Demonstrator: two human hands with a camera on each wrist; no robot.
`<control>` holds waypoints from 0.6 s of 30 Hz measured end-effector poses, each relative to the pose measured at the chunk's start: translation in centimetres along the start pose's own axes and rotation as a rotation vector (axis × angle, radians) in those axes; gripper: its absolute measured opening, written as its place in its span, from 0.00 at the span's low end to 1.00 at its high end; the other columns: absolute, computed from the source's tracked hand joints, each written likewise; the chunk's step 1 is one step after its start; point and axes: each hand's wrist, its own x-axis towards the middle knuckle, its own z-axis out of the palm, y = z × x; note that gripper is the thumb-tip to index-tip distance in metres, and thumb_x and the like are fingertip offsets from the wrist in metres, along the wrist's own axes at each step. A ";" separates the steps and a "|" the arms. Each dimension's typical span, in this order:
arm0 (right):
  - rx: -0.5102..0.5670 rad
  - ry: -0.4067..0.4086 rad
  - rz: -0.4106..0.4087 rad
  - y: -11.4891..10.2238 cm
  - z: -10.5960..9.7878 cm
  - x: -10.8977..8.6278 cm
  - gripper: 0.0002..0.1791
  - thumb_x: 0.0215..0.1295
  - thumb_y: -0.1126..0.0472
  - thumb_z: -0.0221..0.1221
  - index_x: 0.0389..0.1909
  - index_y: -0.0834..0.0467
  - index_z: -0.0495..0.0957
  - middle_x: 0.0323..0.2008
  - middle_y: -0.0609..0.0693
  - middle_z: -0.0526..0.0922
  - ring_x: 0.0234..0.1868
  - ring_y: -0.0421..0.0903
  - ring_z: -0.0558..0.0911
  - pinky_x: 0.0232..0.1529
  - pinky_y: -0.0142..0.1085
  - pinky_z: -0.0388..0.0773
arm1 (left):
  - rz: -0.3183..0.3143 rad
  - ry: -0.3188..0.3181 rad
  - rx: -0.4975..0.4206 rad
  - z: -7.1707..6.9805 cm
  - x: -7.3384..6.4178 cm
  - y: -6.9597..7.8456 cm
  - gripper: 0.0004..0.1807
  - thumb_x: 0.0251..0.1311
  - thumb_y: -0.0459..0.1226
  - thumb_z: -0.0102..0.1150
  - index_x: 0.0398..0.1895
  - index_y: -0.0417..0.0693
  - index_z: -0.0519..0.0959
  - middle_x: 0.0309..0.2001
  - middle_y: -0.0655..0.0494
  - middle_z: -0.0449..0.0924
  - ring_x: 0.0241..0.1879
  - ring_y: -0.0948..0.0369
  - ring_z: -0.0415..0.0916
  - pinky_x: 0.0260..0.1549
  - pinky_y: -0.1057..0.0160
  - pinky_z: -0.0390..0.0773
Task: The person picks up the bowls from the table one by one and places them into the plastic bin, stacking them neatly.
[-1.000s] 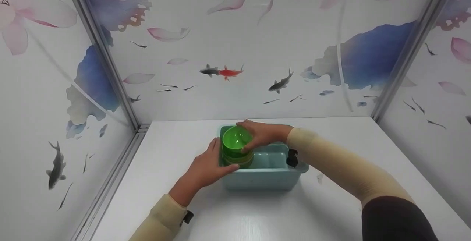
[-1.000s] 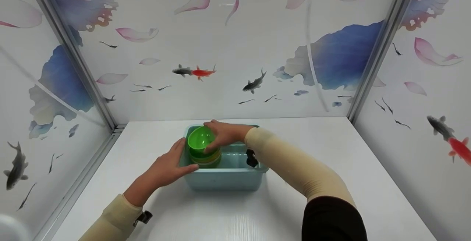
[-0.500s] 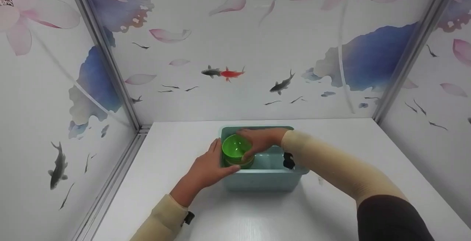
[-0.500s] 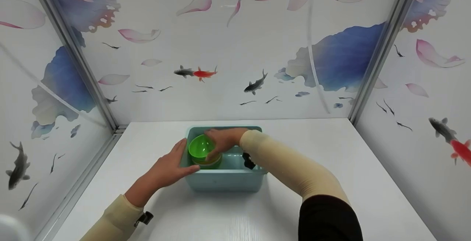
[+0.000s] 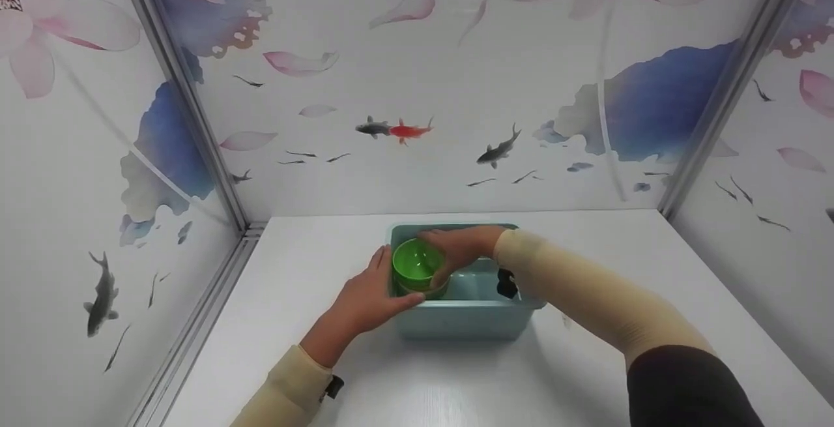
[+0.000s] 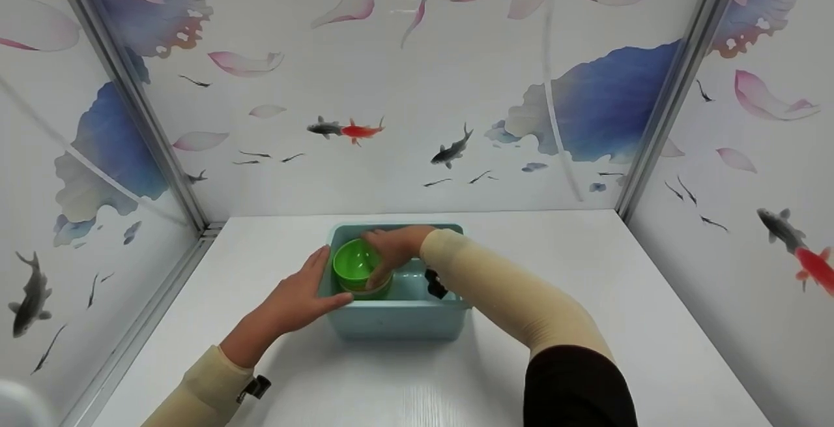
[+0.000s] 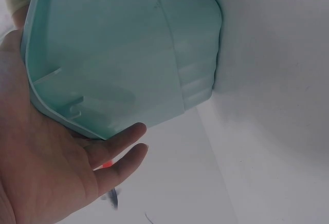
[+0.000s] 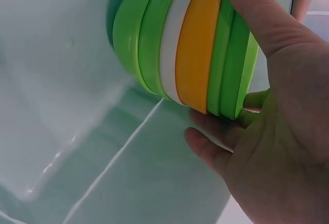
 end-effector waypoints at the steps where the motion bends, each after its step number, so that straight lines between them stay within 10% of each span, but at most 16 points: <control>1: 0.003 0.003 -0.001 0.1 0.0 0.0 0.68 0.62 0.41 0.81 0.91 0.56 0.48 0.79 0.57 0.69 0.79 0.55 0.72 0.79 0.51 0.67 | 0.002 0.001 -0.004 0.0 0.0 0.0 0.68 0.67 0.74 0.61 0.91 0.39 0.45 0.89 0.39 0.48 0.78 0.41 0.69 0.71 0.35 0.74; 11: 0.098 0.046 -0.013 0.2 -1.9 -3.0 0.66 0.64 0.38 0.79 0.90 0.59 0.50 0.82 0.61 0.66 0.81 0.58 0.68 0.81 0.55 0.63 | -0.011 -0.015 -0.005 -0.8 -0.1 0.3 0.69 0.67 0.76 0.58 0.92 0.40 0.43 0.90 0.40 0.47 0.80 0.37 0.64 0.76 0.33 0.66; 18: 0.132 0.406 -0.066 3.7 -4.1 -10.1 0.45 0.77 0.42 0.69 0.84 0.60 0.64 0.78 0.63 0.72 0.76 0.62 0.75 0.75 0.62 0.71 | 0.043 0.140 0.107 -3.1 0.5 -1.6 0.54 0.78 0.71 0.46 0.91 0.43 0.53 0.89 0.43 0.53 0.86 0.42 0.54 0.80 0.34 0.58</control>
